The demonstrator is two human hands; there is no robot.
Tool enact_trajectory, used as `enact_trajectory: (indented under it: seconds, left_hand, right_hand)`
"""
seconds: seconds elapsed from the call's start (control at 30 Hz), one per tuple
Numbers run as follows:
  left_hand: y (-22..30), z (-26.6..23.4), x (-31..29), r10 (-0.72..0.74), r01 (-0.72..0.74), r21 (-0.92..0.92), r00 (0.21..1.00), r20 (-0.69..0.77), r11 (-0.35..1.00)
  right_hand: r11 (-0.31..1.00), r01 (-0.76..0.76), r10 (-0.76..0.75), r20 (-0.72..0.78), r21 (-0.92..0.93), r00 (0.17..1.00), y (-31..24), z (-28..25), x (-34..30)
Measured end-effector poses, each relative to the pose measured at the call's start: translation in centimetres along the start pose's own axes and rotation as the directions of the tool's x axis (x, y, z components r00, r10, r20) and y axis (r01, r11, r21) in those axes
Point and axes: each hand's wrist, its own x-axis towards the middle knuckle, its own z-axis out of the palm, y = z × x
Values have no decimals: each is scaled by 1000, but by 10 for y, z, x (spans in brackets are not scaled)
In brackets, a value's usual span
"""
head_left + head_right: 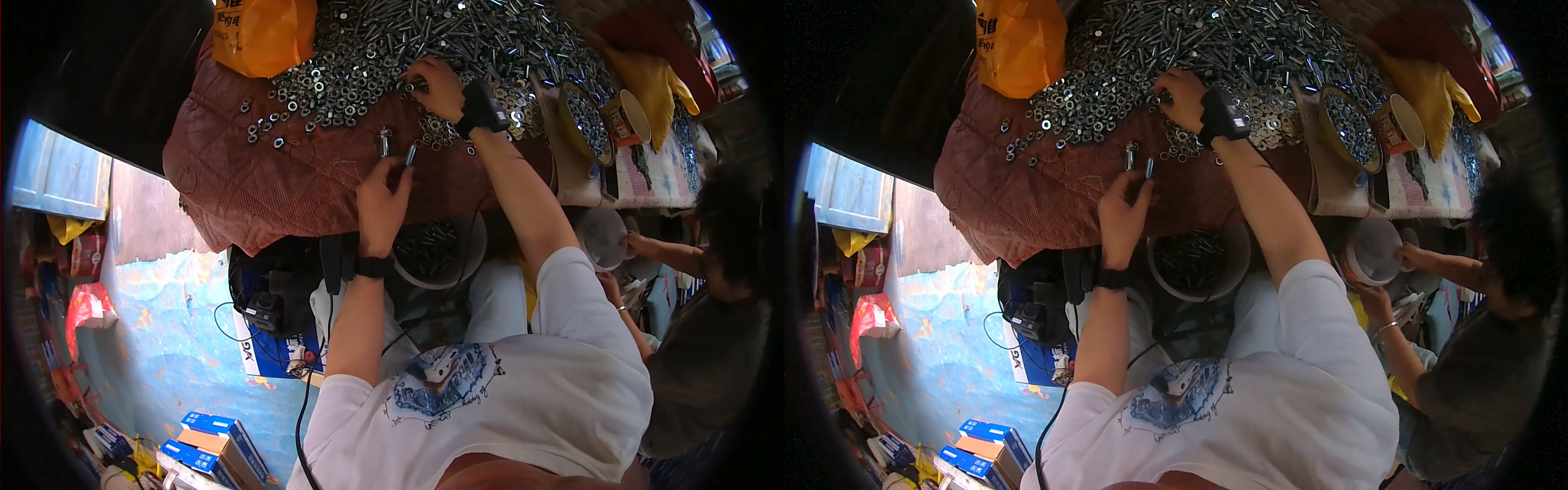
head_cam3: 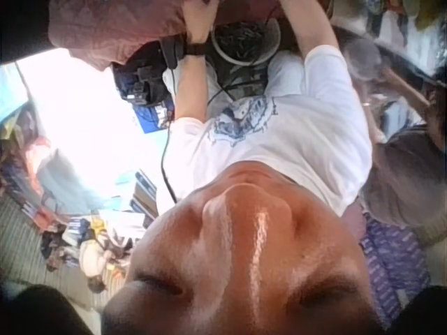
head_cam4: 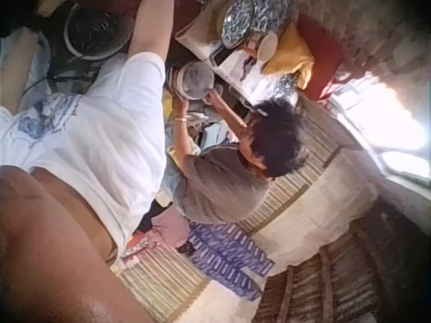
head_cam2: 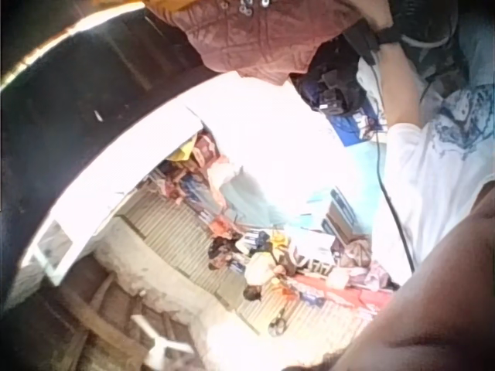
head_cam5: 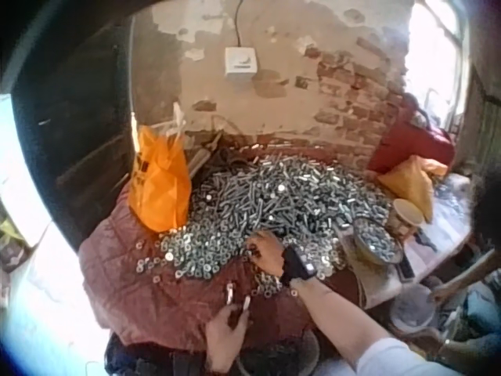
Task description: Sorting through a large pile of bolts, nuts, and washers to assemble sets.
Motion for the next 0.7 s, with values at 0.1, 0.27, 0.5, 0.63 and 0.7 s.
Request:
enact_trajectory:
  seconds: [0.1,0.27,0.5,0.63,0.7]
  left_hand:
    - [-1,0,-1,25,-25,-20,1000,-3,999]
    - [3,5,1,12,-12,-62,1000,1,998]
    - [6,2,0,-13,14,-46,999,41,999]
    - [7,7,0,-19,21,-50,999,44,999]
    - [9,8,1,0,1,-25,999,35,1000]
  right_hand:
    - [947,-159,181,-51,279,982,-1,3,-6]
    - [700,-227,316,-8,677,949,22,0,-13]
    - [278,-230,524,53,933,850,10,-23,-19]
    - [183,-243,564,101,953,819,14,-30,-23]
    - [194,-245,567,95,950,818,8,-37,-26]
